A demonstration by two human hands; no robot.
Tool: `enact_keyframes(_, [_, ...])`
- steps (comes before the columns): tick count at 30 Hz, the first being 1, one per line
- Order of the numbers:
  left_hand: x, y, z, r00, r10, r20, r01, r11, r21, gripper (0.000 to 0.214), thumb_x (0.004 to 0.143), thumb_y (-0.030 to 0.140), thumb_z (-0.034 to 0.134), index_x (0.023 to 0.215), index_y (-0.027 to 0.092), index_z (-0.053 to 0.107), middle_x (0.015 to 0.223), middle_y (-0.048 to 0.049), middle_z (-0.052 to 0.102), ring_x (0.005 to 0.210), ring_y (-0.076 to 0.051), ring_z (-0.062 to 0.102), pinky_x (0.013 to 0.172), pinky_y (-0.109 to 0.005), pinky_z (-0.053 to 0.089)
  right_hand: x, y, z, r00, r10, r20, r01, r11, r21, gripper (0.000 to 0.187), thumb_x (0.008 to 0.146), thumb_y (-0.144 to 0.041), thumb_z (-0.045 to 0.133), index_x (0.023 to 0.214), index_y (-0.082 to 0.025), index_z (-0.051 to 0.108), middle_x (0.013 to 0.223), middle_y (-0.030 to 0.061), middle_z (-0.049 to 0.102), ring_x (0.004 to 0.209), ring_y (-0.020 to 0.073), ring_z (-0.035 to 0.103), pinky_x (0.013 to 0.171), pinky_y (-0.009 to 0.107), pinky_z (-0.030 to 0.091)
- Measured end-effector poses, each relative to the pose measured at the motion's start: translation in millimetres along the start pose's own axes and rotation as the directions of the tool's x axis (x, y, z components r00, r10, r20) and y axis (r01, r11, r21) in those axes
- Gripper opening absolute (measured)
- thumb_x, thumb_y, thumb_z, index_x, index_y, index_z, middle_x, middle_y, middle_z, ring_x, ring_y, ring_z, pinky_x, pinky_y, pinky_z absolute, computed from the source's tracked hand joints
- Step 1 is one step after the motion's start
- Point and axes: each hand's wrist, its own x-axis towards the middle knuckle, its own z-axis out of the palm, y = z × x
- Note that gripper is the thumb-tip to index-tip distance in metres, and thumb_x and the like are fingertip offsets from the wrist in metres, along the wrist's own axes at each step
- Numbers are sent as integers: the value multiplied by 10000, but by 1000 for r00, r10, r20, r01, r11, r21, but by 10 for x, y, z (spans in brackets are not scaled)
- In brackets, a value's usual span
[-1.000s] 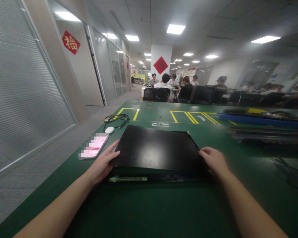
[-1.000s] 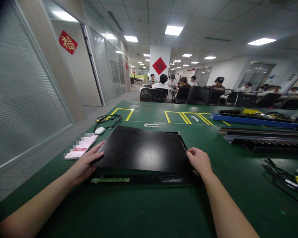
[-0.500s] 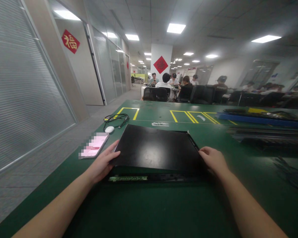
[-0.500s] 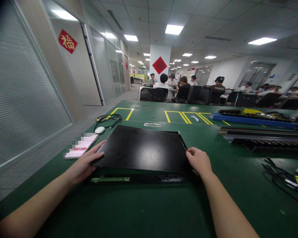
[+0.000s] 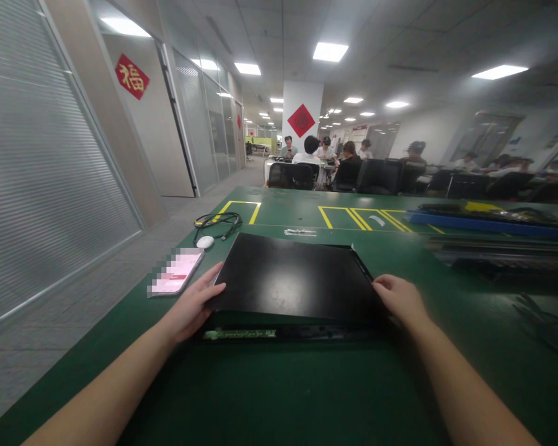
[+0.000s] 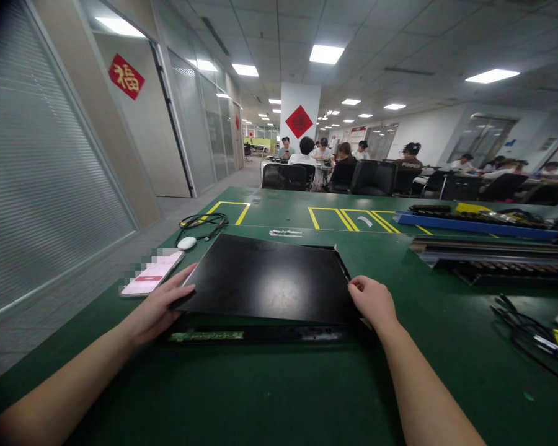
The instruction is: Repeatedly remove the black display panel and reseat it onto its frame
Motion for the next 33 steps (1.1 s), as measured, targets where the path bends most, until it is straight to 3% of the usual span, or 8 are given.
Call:
enact_keyframes(7, [43,-27,-25,1000,-4,-3,4,1000,-7,903,733,70,773,1548,187,402,1231,-163,740,993,-281,756,743,-288,611,-1,6,9,1000,-14,-11,14,1000,3,242,825,-369,541,816,-253,753,827,26,752,774,207,655,630,291,400])
enact_keyframes(14, [61,-60,-56,1000,2,-4,-2,1000,-5,786,787,39,711,1514,154,435,1088,-141,787,876,-244,778,684,-263,614,7,6,4,1000,4,4,-4,1000,11,236,823,-370,545,819,-261,754,815,15,746,768,203,651,625,292,398])
enact_keyframes(33, [73,-70,-55,999,24,29,-24,1000,4,777,746,74,751,1468,150,473,1090,-125,788,900,-252,771,653,-259,607,28,53,37,1000,-4,-19,4,1000,15,246,813,-371,543,822,-257,760,821,23,749,764,204,649,631,293,406])
